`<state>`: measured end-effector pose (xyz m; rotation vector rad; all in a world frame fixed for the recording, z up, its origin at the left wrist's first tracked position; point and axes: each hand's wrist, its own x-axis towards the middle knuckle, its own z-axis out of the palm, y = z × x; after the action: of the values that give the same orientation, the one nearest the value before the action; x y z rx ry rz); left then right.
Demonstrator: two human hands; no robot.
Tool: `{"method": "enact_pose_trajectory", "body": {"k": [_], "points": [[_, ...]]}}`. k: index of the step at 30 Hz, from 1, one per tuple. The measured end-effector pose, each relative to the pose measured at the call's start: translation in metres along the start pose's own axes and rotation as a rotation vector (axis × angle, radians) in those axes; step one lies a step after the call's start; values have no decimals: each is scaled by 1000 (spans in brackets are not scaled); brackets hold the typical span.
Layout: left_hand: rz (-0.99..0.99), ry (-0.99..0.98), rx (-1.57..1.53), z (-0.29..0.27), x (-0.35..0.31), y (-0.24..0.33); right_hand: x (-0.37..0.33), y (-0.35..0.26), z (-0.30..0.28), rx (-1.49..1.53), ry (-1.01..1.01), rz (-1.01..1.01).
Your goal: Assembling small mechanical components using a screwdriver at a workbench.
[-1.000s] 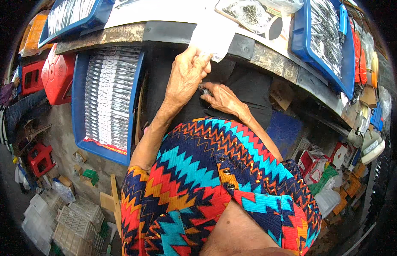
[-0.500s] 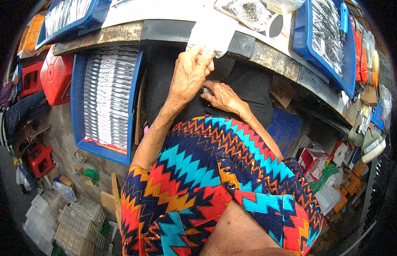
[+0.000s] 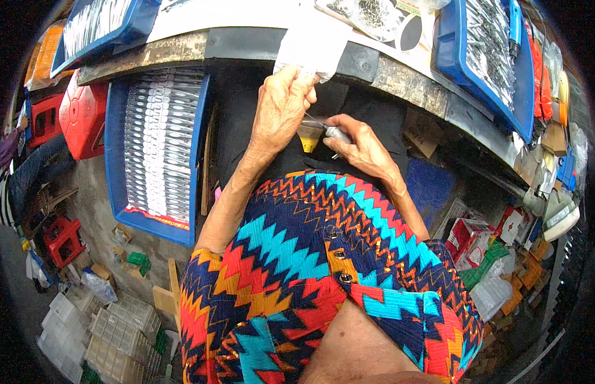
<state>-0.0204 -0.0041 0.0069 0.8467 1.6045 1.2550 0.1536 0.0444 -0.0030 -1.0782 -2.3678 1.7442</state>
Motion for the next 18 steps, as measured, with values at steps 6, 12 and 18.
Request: {"method": "enact_pose_trajectory", "body": {"k": [6, 12, 18], "points": [[6, 2, 12, 2, 0, 3, -17, -2, -10, 414, -8, 237], [31, 23, 29, 4, 0, 1, -26, -6, -17, 569, 61, 215], [57, 36, 93, 5, 1, 1, -29, -17, -25, 465, 86, 86]]}}
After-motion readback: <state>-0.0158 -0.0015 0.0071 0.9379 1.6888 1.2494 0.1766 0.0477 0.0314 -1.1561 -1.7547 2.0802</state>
